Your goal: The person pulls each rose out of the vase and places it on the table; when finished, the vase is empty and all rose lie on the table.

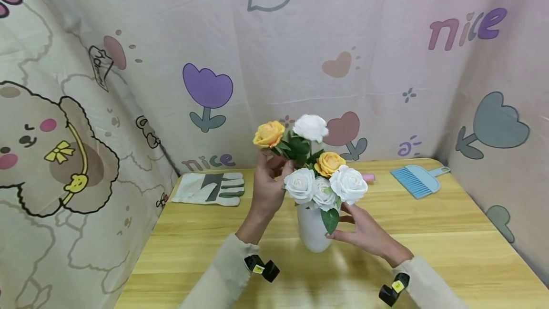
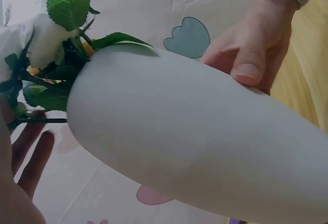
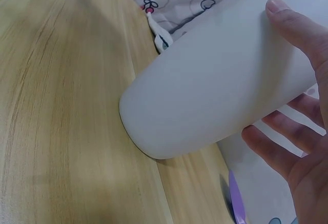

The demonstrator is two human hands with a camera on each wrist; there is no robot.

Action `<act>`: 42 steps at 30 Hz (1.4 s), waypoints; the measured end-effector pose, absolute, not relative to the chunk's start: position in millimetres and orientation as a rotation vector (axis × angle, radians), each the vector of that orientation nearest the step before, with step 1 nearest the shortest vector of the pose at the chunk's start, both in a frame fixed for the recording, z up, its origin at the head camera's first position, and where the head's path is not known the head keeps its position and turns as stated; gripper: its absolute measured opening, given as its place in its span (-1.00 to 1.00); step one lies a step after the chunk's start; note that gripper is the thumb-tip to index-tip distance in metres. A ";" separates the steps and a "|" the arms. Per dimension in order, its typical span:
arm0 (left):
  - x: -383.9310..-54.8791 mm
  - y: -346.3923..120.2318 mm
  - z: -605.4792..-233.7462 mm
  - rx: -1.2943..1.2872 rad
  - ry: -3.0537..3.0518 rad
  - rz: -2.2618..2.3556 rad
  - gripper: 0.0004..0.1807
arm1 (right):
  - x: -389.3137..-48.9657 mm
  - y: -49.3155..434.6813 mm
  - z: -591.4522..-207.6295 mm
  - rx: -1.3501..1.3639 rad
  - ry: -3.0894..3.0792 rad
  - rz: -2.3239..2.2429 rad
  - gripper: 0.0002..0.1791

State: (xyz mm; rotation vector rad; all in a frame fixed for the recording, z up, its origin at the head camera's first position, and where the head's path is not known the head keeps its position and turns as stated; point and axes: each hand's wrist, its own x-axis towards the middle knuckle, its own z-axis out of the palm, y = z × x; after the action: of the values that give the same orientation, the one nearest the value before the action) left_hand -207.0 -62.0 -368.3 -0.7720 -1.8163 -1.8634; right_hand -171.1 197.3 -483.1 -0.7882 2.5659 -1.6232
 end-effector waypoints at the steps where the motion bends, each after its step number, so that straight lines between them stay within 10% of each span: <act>1: -207.6 -62.3 -368.2 -0.769 -1.778 -1.886 -0.45 | -171.2 197.2 -483.2 -0.789 2.563 -1.623 0.07; 42: -205.8 -70.5 -348.7 -0.782 -1.595 -2.062 -0.76 | -171.7 197.8 -484.8 -0.764 2.565 -1.616 -0.01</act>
State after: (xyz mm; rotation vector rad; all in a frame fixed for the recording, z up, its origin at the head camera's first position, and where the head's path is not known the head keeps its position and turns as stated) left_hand -205.8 -70.5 -348.7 -0.7817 -1.5951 -2.0618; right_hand -171.7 197.8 -484.8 -0.7639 2.5651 -1.6160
